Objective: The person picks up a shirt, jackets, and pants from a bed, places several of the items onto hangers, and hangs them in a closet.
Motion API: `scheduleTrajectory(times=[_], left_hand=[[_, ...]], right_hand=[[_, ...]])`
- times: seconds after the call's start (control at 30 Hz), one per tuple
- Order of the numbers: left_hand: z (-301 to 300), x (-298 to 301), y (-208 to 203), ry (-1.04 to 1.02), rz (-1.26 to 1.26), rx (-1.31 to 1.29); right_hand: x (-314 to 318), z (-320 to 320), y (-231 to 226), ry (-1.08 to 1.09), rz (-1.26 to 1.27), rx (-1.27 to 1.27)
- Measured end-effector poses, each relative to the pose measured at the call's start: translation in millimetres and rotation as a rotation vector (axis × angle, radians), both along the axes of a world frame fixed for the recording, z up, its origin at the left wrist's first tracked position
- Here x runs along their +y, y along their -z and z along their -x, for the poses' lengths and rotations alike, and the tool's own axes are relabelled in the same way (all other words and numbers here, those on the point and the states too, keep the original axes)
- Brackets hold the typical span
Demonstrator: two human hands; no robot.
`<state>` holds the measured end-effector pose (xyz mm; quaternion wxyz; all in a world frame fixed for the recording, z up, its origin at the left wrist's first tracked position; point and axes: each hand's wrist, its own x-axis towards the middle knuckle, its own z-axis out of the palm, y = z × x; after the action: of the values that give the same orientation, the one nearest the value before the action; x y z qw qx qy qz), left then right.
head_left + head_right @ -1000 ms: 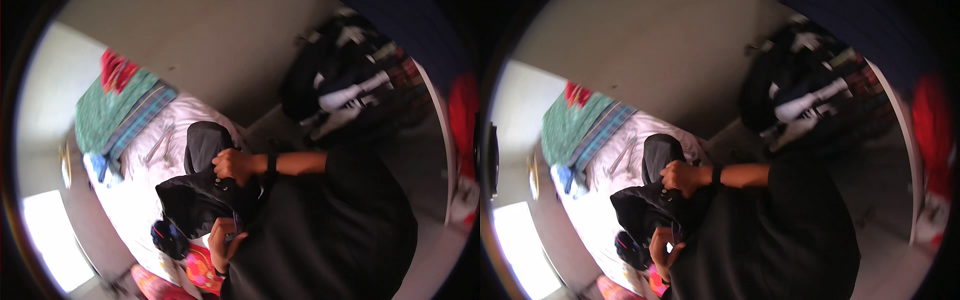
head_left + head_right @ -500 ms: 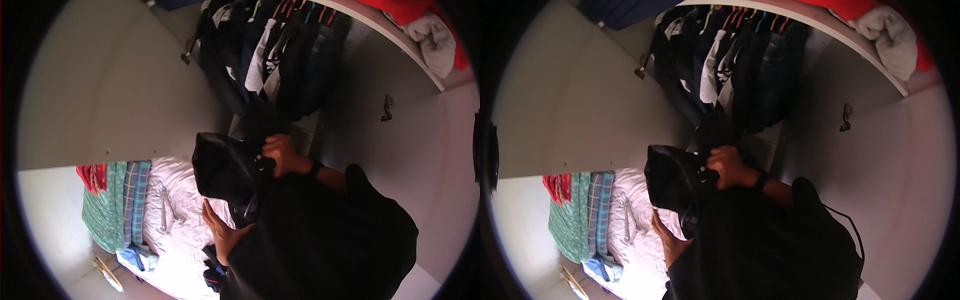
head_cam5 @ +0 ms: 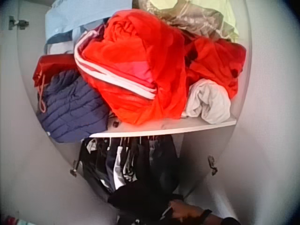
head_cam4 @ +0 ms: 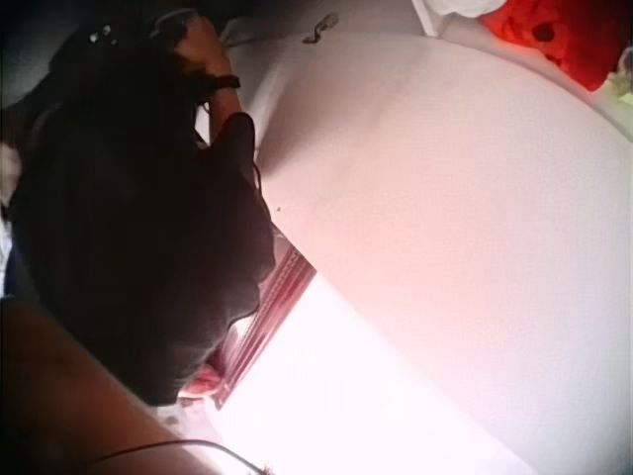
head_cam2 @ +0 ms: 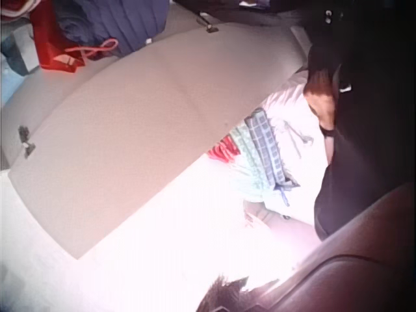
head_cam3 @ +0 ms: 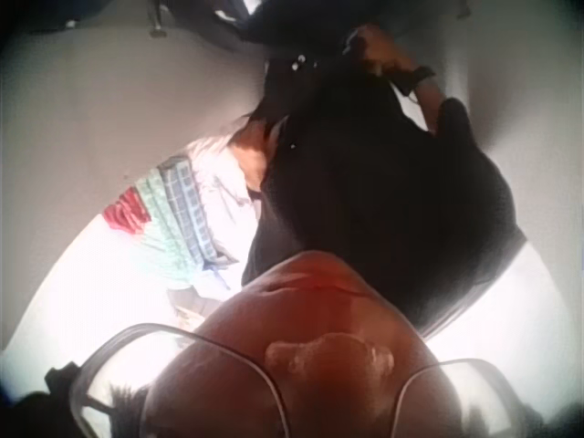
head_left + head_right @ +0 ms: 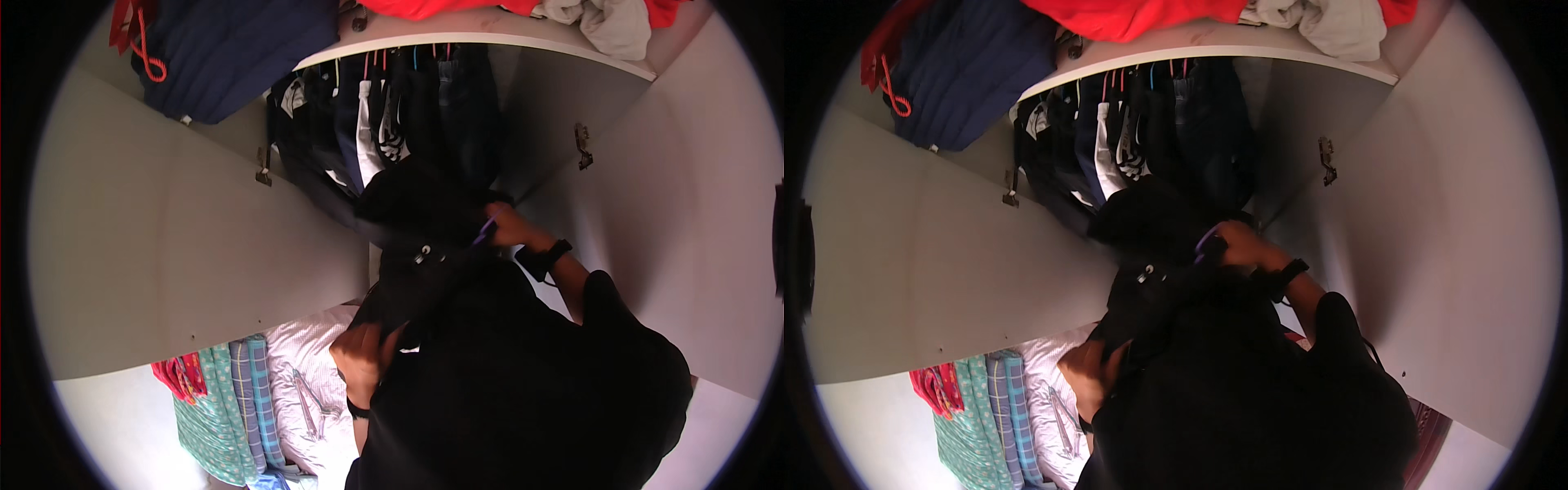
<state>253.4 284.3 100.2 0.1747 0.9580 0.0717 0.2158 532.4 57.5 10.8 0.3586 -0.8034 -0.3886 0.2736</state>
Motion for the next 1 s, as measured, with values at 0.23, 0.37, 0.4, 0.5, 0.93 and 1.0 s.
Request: scheduleTrajectory(times=[0.23,0.37,0.4,0.5,0.93,1.0], left_hand=[[-103,-6,-22,0.235,0.096,-0.052],[-148,-14,-2,0.404,0.626,0.147],[-165,-20,3,0.499,0.903,0.289],[-223,-41,9,0.599,0.915,0.233],[-387,-67,18,0.292,0.857,-0.015],[-415,-66,32,0.512,0.566,-0.014]], right_hand=[[-58,-62,-8,0.27,0.367,0.218],[-59,-113,-63,0.47,0.295,-0.112],[-56,-124,-83,0.546,0.332,-0.21],[-59,-196,-49,0.596,-0.016,-0.725],[-20,-368,23,0.696,0.335,-0.781],[-27,-378,28,0.712,0.359,-0.791]])
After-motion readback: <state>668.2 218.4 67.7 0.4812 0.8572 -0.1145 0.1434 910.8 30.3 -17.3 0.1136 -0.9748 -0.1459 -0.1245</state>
